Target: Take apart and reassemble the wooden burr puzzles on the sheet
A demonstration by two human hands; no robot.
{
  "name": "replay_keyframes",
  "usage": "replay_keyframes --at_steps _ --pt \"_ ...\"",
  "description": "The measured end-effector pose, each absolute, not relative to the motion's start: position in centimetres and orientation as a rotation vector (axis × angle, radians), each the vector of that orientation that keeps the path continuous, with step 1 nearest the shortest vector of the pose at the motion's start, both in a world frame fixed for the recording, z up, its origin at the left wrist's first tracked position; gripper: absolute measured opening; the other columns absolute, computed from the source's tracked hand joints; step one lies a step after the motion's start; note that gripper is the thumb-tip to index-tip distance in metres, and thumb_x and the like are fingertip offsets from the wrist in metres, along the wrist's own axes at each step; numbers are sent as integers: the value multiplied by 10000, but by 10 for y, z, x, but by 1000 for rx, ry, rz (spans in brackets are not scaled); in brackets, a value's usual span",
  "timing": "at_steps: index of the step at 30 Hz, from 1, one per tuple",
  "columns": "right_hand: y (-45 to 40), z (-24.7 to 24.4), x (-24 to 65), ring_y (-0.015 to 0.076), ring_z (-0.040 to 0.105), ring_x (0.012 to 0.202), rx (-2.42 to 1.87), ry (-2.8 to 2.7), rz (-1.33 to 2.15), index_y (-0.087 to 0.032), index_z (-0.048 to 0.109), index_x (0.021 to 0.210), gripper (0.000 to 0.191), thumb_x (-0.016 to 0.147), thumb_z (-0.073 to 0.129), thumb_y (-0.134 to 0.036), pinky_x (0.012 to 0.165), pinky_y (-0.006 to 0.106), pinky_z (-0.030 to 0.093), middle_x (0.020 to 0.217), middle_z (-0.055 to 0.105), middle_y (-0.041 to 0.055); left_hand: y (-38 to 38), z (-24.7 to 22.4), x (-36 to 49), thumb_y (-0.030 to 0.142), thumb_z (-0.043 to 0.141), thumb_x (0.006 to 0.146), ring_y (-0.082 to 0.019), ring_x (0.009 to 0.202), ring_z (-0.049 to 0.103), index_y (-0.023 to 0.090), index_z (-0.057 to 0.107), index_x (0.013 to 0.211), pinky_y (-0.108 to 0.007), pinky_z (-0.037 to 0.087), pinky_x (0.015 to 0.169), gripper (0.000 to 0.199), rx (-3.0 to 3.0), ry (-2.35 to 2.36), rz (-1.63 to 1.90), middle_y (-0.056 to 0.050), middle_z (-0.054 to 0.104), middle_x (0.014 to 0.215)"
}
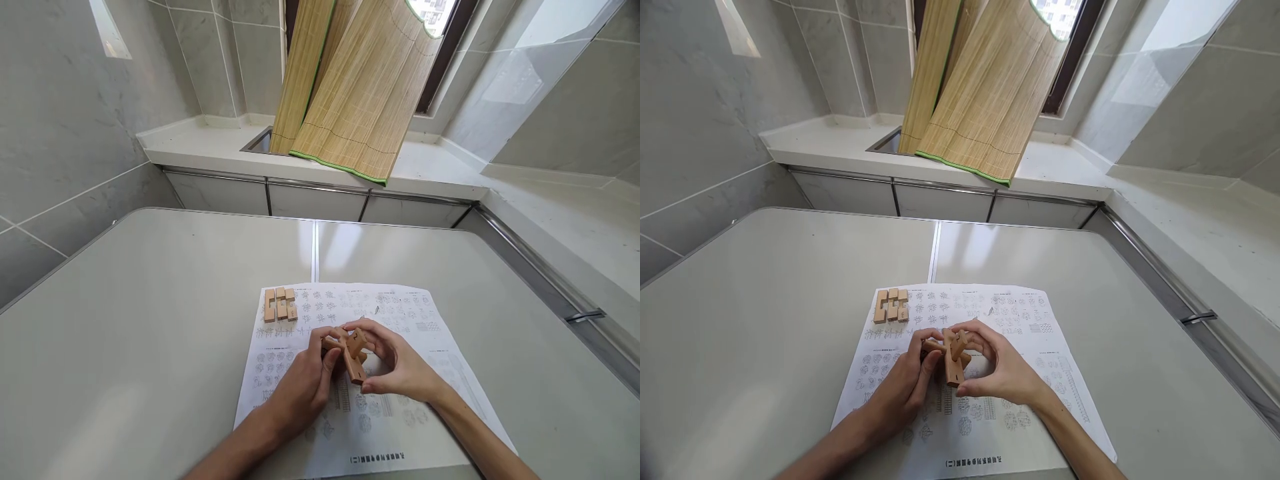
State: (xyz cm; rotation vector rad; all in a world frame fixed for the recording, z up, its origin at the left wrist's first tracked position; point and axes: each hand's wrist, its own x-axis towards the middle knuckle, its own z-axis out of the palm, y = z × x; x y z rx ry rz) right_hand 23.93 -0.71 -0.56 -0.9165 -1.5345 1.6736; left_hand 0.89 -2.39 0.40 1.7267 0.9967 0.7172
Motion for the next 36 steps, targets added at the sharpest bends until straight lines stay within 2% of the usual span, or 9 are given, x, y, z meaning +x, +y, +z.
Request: replay_keyframes --at_steps 3,8,12,16,21,24,29,32,36 --pt "-8 -5 238 314 615 1296 -943 -1508 1682 -325 626 1348 805 646 1011 -242 1154 480 450 1295 690 63 -23 5 9 411 268 1143 -204 805 670 259 391 1325 -297 478 696 267 1716 979 693 -34 706 957" --pt "-9 -3 234 320 595 1333 -942 -1502 1709 -317 630 1331 796 639 1016 -250 1169 484 438 1312 685 63 -23 8 8 414 258 1144 -193 777 646 265 438 1291 -298 467 705 277 1722 998 685 -26 712 988" --pt "-12 -2 232 332 587 1363 -936 -1488 1700 -326 614 1346 787 664 998 -249 1175 508 436 1321 697 67 -25 11 8 415 289 1134 -221 888 694 287 434 1376 -330 489 784 310 1794 1011 677 -30 752 1086" --pt "-15 -5 233 340 599 1360 -956 -1475 1672 -337 590 1356 820 652 1005 -264 1179 526 432 1390 673 81 -27 12 7 340 375 1087 -262 986 712 283 354 1485 -367 498 839 403 1879 1029 660 -50 767 1150" --pt "-15 -12 234 337 623 1332 -946 -1441 1642 -330 567 1363 848 644 1015 -296 1147 502 467 1338 698 92 -27 8 4 239 393 992 -264 977 696 267 222 1584 -391 501 846 617 1938 959 697 -59 744 1181" --pt "-14 -14 234 334 648 1299 -914 -1414 1654 -325 577 1345 825 647 1015 -340 1109 474 507 1324 702 96 -26 5 3 233 390 979 -256 910 674 257 157 1625 -389 493 811 687 1963 977 684 -61 733 1141" --pt "-10 -15 240 334 679 1246 -924 -1392 1620 -313 590 1339 761 699 978 -448 1050 446 542 1280 730 110 -24 1 4 228 385 996 -217 724 604 201 131 1651 -334 449 685 703 2020 994 618 -16 675 884" --pt "-3 -15 248 361 683 1246 -930 -1316 1563 -306 604 1331 728 724 938 -530 1040 479 551 1378 699 132 -25 -2 7 218 461 971 -195 719 602 219 117 1658 -307 445 665 768 2044 1035 618 -10 658 922" --pt "6 -16 258 391 617 1359 -1013 -1219 1400 -292 628 1281 665 745 902 -574 1123 525 499 1450 678 139 -26 -4 9 195 503 955 -154 657 579 233 182 1633 -281 442 631 751 2086 1075 616 -2 666 969"
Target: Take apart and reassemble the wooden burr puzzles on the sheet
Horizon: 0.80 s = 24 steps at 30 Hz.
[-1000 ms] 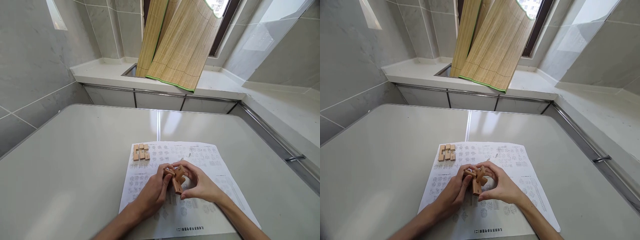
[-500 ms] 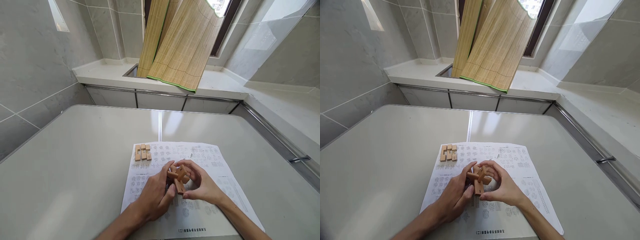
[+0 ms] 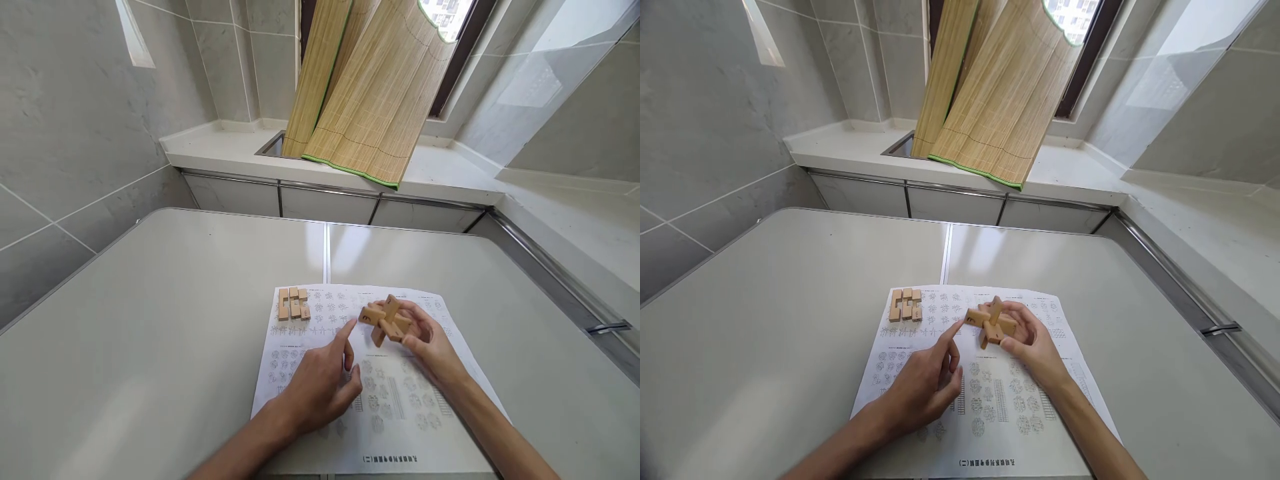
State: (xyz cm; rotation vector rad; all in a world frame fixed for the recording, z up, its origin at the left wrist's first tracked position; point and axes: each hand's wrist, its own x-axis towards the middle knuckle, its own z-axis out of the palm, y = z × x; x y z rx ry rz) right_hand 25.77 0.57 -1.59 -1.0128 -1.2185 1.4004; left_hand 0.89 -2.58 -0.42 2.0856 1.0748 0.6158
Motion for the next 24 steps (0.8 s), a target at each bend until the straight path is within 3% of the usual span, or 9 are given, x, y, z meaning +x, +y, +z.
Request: replay_keyframes --at_steps 3,9,18,24 --pt "11 -19 265 378 626 1351 -1188 -1148 1186 -285 644 1226 586 763 895 -542 1167 543 460 1396 716 124 -26 -4 9 181 510 958 -150 643 587 220 304 1576 -283 452 625 653 2142 1062 610 -3 683 964" --pt "18 -20 274 366 691 1237 -1465 -984 861 -257 658 1160 588 721 920 -548 1088 567 538 1222 765 97 -25 -1 7 120 496 942 -169 665 629 195 544 1356 -284 462 598 424 2291 1019 667 -21 691 916" --pt "27 -34 296 363 706 1210 -1555 -914 701 -227 648 1171 650 690 943 -549 1074 574 547 1204 763 98 -14 3 -7 70 437 990 -216 824 659 173 667 1096 -343 520 714 274 2561 1042 885 -75 725 926" --pt "31 -42 306 349 692 1196 -1595 -934 655 -231 638 1186 663 689 928 -561 1067 554 547 1244 742 106 9 10 -30 103 472 1000 -248 958 628 205 661 1085 -400 519 872 231 2524 1306 1120 -68 694 968"
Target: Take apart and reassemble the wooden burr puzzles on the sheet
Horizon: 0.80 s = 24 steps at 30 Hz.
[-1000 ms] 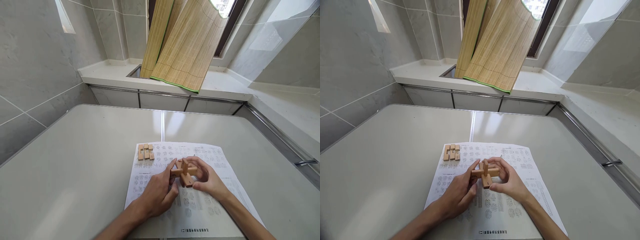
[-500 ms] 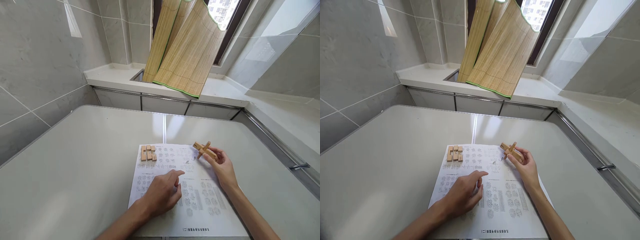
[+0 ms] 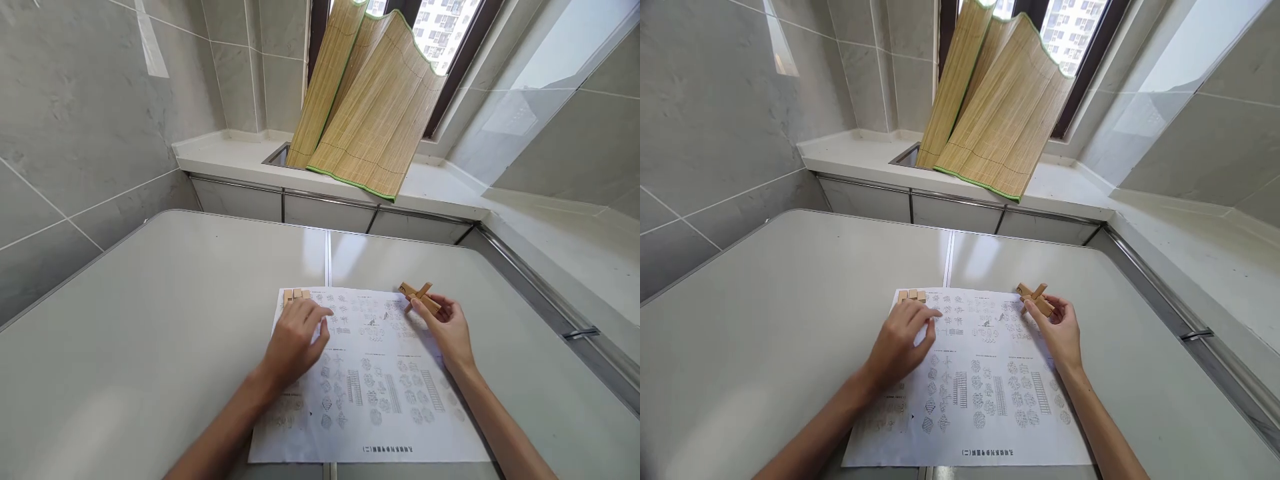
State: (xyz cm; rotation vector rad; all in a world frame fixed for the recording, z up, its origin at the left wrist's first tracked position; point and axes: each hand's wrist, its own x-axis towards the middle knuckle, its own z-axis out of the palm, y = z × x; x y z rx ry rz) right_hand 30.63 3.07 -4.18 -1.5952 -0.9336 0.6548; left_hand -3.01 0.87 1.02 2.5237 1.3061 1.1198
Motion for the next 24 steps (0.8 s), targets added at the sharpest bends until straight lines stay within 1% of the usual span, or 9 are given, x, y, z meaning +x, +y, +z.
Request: replay_keyframes --at_steps 3,5,9,12,14,17,21,24 --pt "32 -44 309 343 697 1160 -1628 -949 643 -230 639 1181 640 716 888 -592 1037 540 559 1211 750 103 19 10 -41 163 525 992 -277 1055 598 211 645 1142 -449 511 949 198 2447 1484 1162 -95 660 1095" --pt "33 -45 311 344 695 1141 -1656 -960 628 -232 640 1179 630 729 858 -616 1011 536 567 1190 749 95 24 9 -47 237 591 975 -312 1134 568 201 622 1201 -494 503 988 231 2402 1571 1162 -128 621 1210" --pt "34 -45 315 361 670 1161 -1732 -969 589 -244 632 1177 610 760 802 -656 1018 558 537 1208 730 95 30 5 -58 410 719 912 -382 1339 482 196 540 1345 -574 446 1112 516 2358 1652 1045 -169 525 1432" --pt "34 -43 317 380 650 1202 -1769 -971 573 -240 626 1177 581 811 739 -676 1045 581 498 1255 720 118 33 -1 -65 505 749 891 -403 1432 438 203 463 1454 -595 422 1154 699 2338 1608 921 -178 494 1515" --pt "33 -42 317 385 647 1212 -1777 -977 562 -240 622 1180 576 819 725 -676 1043 572 497 1272 719 125 35 -5 -68 541 744 894 -402 1449 445 217 410 1513 -594 432 1155 774 2321 1566 858 -172 497 1539" --pt "33 -41 314 380 635 1244 -1766 -988 537 -247 601 1212 578 828 715 -665 1046 547 499 1301 706 123 38 -8 -70 559 734 898 -393 1424 495 238 374 1550 -584 456 1138 810 2301 1533 806 -156 534 1525" --pt "32 -39 309 350 607 1286 -1721 -1000 482 -258 548 1301 589 865 691 -628 1071 517 489 1375 641 120 42 -9 -72 546 725 911 -372 1371 553 258 405 1536 -543 499 1095 759 2270 1528 786 -133 580 1477" --pt "29 -33 302 355 562 1305 -1699 -1000 394 -251 508 1355 607 881 692 -582 1086 539 464 1458 540 146 46 -9 -75 509 720 929 -354 1349 568 270 435 1518 -520 513 1081 697 2254 1517 788 -118 598 1449"
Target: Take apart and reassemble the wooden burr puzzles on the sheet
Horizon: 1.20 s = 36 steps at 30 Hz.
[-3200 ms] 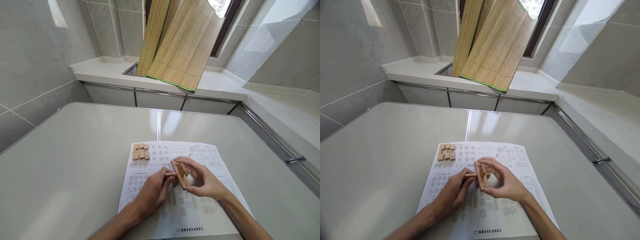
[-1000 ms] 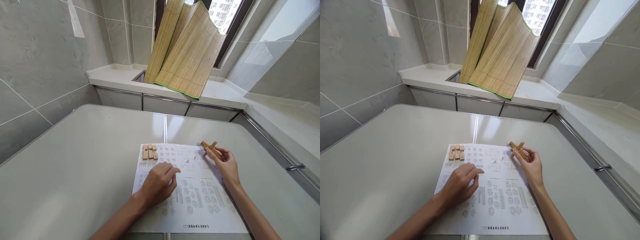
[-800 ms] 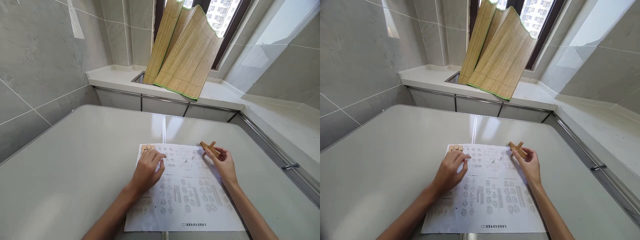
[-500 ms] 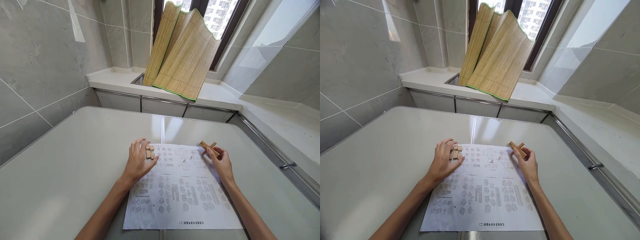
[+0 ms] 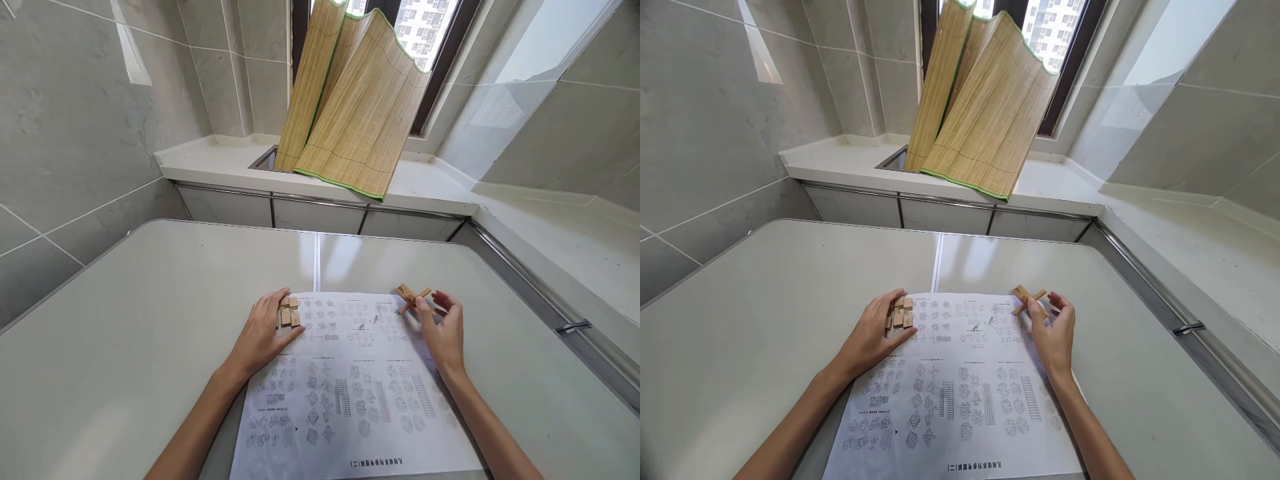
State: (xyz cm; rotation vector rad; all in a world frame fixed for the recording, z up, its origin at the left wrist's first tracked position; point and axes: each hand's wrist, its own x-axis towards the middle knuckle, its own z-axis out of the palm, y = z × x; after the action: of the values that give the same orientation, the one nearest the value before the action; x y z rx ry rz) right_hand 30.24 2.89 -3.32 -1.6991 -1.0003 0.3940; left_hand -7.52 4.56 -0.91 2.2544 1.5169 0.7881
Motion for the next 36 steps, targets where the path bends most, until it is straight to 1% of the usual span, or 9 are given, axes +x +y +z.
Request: replay_keyframes --at_steps 3,6,11,18,23,26,30,34,36 --pt "24 -25 292 364 492 1349 -1667 -1046 263 -242 495 1372 583 891 701 -499 1131 563 408 1476 486 146 48 -11 -78 504 728 932 -344 1315 587 280 443 1516 -518 523 1070 687 2222 1526 794 -113 603 1421" --pt "18 -18 278 357 519 1317 -1518 -1225 79 -242 516 1347 484 917 677 -397 1117 568 426 1395 517 132 50 -12 -79 524 740 925 -337 1286 599 287 443 1516 -513 539 1050 702 2169 1545 777 -113 592 1406" --pt "10 -15 260 342 569 1265 -1381 -1426 100 -268 543 1322 373 959 626 -299 1080 569 458 1298 562 114 50 -12 -80 528 775 902 -338 1246 606 292 454 1505 -505 557 1017 723 2191 1474 775 -108 613 1341" --pt "7 -12 257 354 577 1219 -1386 -1496 -61 -259 581 1247 279 969 608 -255 1005 578 503 1177 619 109 38 -2 -63 382 864 852 -333 1243 610 300 456 1491 -501 571 1016 762 2282 1328 831 -88 621 1327" --pt "3 -10 253 326 626 1112 -1266 -1566 -99 -237 608 1169 210 967 612 -178 940 547 539 1136 632 106 16 5 -34 299 952 761 -314 1205 626 294 434 1490 -476 588 1001 894 2352 1098 779 -74 648 1282" --pt "0 -10 248 298 647 1044 -1167 -1678 -30 -244 615 1121 188 977 592 -125 931 518 534 1075 656 90 4 4 -20 292 986 710 -314 1185 632 270 427 1485 -461 596 980 956 2376 1005 734 -88 660 1265" --pt "-1 -10 242 264 666 958 -1072 -1894 221 -254 620 1090 201 1006 532 -95 883 463 539 986 696 64 -1 0 -12 340 995 693 -321 1169 635 255 433 1475 -472 593 972 966 2408 967 683 -99 664 1257" --pt "2 -13 240 282 663 1051 -1165 -1887 451 -247 664 1083 164 1001 545 -170 938 458 532 1081 721 88 1 -1 -12 350 989 703 -322 1162 633 242 440 1460 -475 583 968 942 2427 967 664 -99 672 1250" --pt "4 -14 241 283 672 1027 -1269 -1772 537 -244 685 1023 124 983 569 -223 937 443 532 1066 733 85 1 0 -12 354 989 702 -326 1160 634 236 447 1452 -480 579 971 933 2434 973 661 -100 676 1249"
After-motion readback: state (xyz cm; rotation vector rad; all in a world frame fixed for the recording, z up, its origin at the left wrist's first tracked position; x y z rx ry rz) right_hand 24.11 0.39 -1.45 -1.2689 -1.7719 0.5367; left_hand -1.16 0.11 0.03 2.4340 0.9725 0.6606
